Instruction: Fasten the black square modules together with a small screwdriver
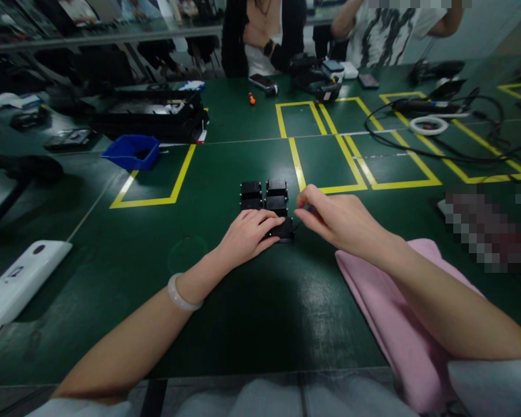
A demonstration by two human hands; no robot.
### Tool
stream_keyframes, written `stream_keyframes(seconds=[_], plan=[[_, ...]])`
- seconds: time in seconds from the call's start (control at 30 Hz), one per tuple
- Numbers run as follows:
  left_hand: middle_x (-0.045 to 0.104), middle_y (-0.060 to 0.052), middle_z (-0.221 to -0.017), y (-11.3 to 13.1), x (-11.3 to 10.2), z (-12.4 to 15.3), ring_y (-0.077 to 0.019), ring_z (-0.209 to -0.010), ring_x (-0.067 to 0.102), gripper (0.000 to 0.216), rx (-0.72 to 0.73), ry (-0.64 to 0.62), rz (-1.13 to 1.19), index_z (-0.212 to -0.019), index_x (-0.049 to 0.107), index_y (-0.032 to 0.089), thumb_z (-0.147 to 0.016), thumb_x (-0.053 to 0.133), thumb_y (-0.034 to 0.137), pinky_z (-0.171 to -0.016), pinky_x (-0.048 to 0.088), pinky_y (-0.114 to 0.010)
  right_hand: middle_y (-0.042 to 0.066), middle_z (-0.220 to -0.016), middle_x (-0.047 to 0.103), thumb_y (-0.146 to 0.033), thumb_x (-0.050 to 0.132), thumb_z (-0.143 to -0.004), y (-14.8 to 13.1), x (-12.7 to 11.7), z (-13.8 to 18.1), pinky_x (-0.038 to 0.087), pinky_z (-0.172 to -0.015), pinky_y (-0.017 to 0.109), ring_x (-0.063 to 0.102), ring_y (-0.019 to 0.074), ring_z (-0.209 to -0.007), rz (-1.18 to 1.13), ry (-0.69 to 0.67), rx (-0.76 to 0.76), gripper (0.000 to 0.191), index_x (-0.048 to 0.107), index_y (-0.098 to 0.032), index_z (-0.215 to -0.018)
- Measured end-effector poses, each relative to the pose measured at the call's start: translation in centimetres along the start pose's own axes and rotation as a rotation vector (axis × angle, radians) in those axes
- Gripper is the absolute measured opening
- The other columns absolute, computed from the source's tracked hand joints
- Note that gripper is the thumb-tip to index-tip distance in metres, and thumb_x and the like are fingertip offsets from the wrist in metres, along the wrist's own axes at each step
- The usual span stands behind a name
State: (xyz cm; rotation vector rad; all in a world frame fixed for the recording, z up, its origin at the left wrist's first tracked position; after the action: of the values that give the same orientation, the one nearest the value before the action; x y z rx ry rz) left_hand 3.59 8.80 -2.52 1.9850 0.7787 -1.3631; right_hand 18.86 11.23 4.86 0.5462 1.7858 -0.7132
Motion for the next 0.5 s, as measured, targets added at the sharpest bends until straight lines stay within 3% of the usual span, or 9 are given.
stream_keyframes(seconds=[0.07,0.23,0.4,0.5], plan=[[0.059,-0.010,-0.123,0.02,-0.03,0.03,-0.0238,-0.111,0.055,0.036,0.002,-0.001,0.006,-0.127,0.051,0.018,-0.095,0.052,0.034,-0.092,0.041,-0.038,0.000,-0.069,0.063,-0.040,0.036,-0.097,0.03,0.10,-0.01,0.025,-0.051,0.025,0.058,0.0159,-0.058,0.033,-0.014,0.002,0.028,0.052,-0.018,-0.102],[0.059,-0.009,-0.123,-0.04,-0.04,0.09,-0.0237,-0.111,0.055,0.036,0.000,-0.004,0.001,-0.128,0.050,0.019,-0.095,0.051,0.035,-0.092,0.041,-0.038,-0.001,-0.069,0.062,-0.028,0.036,-0.095,-0.05,-0.10,-0.15,0.026,-0.051,0.024,0.057,0.0144,-0.057,0.012,0.007,0.003,0.021,0.050,-0.017,-0.107],[0.058,-0.009,-0.124,-0.07,0.10,0.12,-0.0241,-0.111,0.055,0.037,0.000,-0.005,-0.003,-0.128,0.050,0.018,-0.095,0.052,0.034,-0.093,0.040,-0.039,0.000,-0.068,0.063,-0.039,0.036,-0.096,0.09,-0.01,-0.09,0.026,-0.051,0.025,0.058,0.0157,-0.057,0.025,-0.008,0.007,0.028,0.053,-0.017,-0.102],[0.058,-0.009,-0.124,-0.06,0.12,0.09,-0.0239,-0.111,0.055,0.037,-0.002,-0.006,-0.003,-0.128,0.050,0.019,-0.095,0.052,0.034,-0.093,0.040,-0.038,0.000,-0.069,0.063,-0.036,0.035,-0.096,0.11,0.04,0.00,0.025,-0.051,0.025,0.058,0.0159,-0.058,0.032,-0.012,0.016,0.027,0.053,-0.017,-0.103]])
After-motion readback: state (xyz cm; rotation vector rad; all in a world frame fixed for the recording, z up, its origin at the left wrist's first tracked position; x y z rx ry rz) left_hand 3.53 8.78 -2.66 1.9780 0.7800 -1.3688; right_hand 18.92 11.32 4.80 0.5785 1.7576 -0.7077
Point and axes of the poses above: each hand's wrist, its own z-axis away from the middle knuckle, its own x-axis out of the palm, y = z × x, the point moved 6 cm from there along -z, towards the middle knuckle
